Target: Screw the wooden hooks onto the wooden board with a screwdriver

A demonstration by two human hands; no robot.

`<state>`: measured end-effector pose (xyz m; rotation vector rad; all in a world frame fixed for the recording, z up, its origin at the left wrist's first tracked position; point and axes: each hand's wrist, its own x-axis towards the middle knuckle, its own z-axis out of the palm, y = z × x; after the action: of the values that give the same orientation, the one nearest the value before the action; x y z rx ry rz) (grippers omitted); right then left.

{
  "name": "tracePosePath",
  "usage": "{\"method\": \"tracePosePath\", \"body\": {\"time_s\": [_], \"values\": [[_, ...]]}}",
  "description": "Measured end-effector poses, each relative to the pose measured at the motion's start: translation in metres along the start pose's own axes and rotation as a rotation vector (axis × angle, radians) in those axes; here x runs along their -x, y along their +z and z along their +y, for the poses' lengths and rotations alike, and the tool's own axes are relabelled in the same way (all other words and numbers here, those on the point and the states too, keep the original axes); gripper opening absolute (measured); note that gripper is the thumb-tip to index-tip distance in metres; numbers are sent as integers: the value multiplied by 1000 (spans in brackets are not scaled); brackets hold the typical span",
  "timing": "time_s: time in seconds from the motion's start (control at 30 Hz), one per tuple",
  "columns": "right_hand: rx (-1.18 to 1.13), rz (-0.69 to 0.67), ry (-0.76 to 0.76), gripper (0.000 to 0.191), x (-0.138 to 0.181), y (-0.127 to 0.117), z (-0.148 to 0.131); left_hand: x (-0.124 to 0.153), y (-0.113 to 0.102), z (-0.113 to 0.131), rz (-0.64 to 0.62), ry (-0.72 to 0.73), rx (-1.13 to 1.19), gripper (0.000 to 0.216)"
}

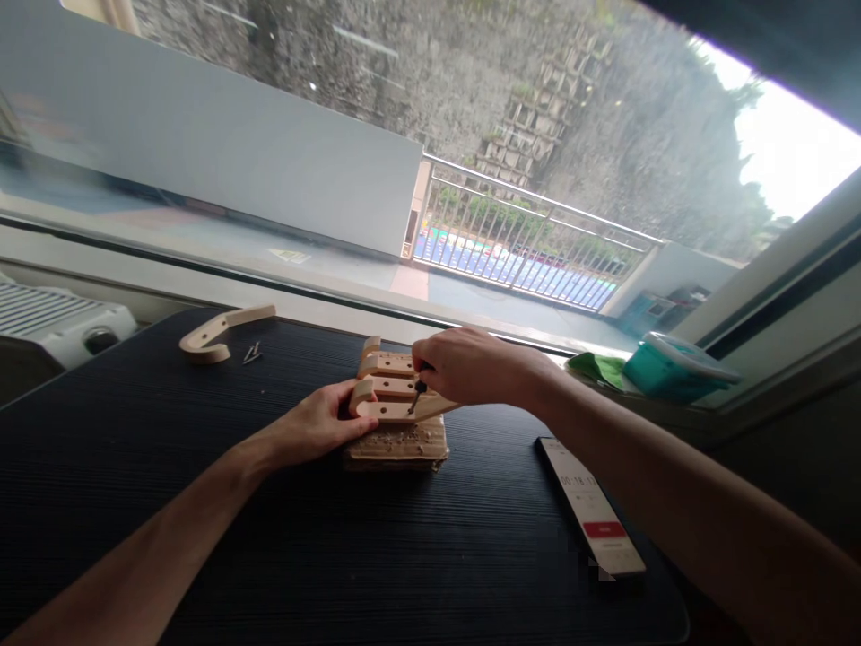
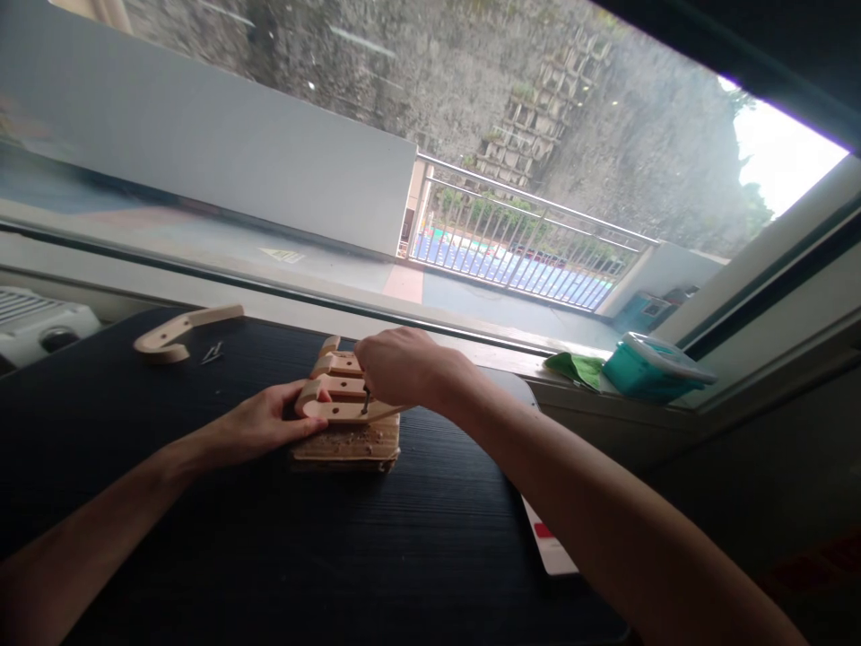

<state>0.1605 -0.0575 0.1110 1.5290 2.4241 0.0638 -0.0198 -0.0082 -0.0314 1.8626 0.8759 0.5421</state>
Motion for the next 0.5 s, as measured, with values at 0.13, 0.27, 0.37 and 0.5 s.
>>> {"method": "tracePosePath", "body": {"time_s": [0.13, 0.27, 0.37, 0.5], "values": [[-16, -5, 21, 22, -2, 5, 1, -2, 2, -1, 9, -28, 82, 38], [-1, -38, 67, 24, -4, 4, 2, -3, 4, -2, 17, -67, 133, 36], [6, -21, 62, 28, -4, 4, 2, -3, 4, -2, 35, -76, 132, 35], [11, 7, 82, 33, -4, 5, 3, -2, 4, -2, 21, -53, 128, 35]]}}
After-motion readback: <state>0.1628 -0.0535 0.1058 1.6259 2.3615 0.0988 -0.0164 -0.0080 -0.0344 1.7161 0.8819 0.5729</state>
